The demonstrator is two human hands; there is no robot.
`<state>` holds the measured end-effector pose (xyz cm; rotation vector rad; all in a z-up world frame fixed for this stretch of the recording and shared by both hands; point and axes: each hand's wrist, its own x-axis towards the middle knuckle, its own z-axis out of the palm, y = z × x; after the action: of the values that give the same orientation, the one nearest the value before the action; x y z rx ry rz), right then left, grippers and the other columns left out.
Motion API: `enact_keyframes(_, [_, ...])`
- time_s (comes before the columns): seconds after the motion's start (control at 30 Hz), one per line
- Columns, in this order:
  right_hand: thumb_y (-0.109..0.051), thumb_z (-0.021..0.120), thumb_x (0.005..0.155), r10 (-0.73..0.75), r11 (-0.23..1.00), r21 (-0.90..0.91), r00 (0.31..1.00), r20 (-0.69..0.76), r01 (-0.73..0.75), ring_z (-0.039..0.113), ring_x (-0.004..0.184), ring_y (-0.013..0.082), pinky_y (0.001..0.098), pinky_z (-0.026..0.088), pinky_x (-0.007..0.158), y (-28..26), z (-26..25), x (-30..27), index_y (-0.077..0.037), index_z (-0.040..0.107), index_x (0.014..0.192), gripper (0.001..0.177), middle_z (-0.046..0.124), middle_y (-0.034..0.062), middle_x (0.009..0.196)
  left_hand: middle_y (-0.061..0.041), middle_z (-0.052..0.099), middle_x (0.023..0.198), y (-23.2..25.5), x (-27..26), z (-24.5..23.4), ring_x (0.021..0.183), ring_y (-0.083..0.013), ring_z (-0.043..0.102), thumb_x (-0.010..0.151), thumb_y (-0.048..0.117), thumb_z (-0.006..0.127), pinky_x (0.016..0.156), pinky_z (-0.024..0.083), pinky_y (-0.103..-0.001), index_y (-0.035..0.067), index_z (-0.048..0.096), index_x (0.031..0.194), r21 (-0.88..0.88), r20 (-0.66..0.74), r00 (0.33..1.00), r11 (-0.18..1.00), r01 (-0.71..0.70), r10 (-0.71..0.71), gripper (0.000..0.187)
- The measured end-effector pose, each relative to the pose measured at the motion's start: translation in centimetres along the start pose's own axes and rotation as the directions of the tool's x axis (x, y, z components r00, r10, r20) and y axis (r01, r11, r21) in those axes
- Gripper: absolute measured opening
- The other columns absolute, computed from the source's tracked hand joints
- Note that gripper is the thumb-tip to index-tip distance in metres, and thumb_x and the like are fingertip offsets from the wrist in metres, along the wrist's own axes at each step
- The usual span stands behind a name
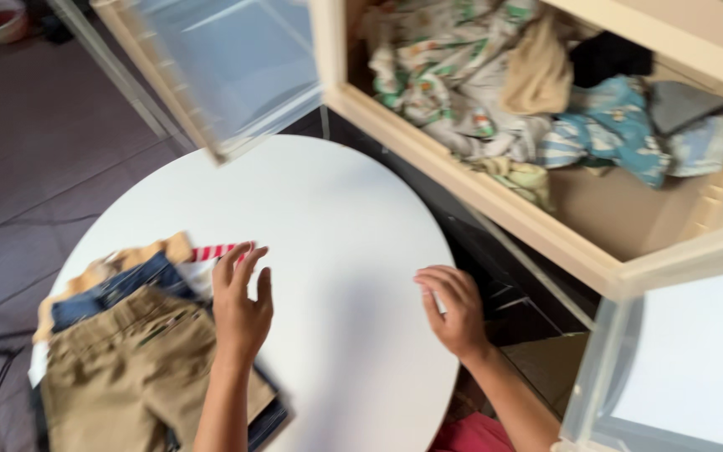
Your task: The person retrieves various baby clothes from a plastic storage cabinet and places them onto a white circular table.
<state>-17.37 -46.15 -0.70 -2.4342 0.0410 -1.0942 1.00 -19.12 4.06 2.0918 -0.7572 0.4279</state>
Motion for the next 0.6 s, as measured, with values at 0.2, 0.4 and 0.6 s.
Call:
enact_keyframes(0.2, [0.001,0.066,0.092,-0.065,0.934,-0.356,0.989,-0.135,0.013,0.064,0.115,0.0297,0.0425,0.048,0.099,5.5,-7.4,1.8,-0.008,0.071,0.11,0.021,0.071,0.007,0.116,-0.015,0.059,0.133,9.1,7.5,9.0,0.122,-0.0334,0.058,0.095,0.003,0.067,0.085,0.054,-0.04,0.01,0.069,0.119,-0.191,0.161,0.983,0.98,-0.061,0.093,0.026])
enact_keyframes(0.4, [0.002,0.066,0.088,-0.118,0.878,-0.478,0.979,-0.168,0.023,0.06,0.119,0.0297,0.0466,0.046,0.104,9.0,-10.3,3.9,-0.01,0.071,0.11,0.025,0.071,0.0061,0.118,-0.013,0.061,0.131,16.4,12.9,18.3,0.123,-0.0364,0.057,0.09,-0.002,0.07,0.101,0.051,-0.046,0.008,0.071,0.119,-0.322,0.144,0.91,0.888,-0.329,0.39,0.031])
enact_keyframes(0.6, [-0.007,0.065,0.094,-0.023,0.854,-0.513,0.979,-0.202,-0.086,0.063,0.117,0.029,0.0463,0.046,0.103,11.5,-11.7,5.9,-0.007,0.072,0.112,0.02,0.071,0.0093,0.119,-0.02,0.06,0.126,20.8,16.5,27.4,0.118,-0.0416,0.056,0.078,0.024,0.078,0.097,0.047,-0.051,0.009,0.072,0.118,-0.19,0.362,0.809,0.886,-0.423,0.464,0.043])
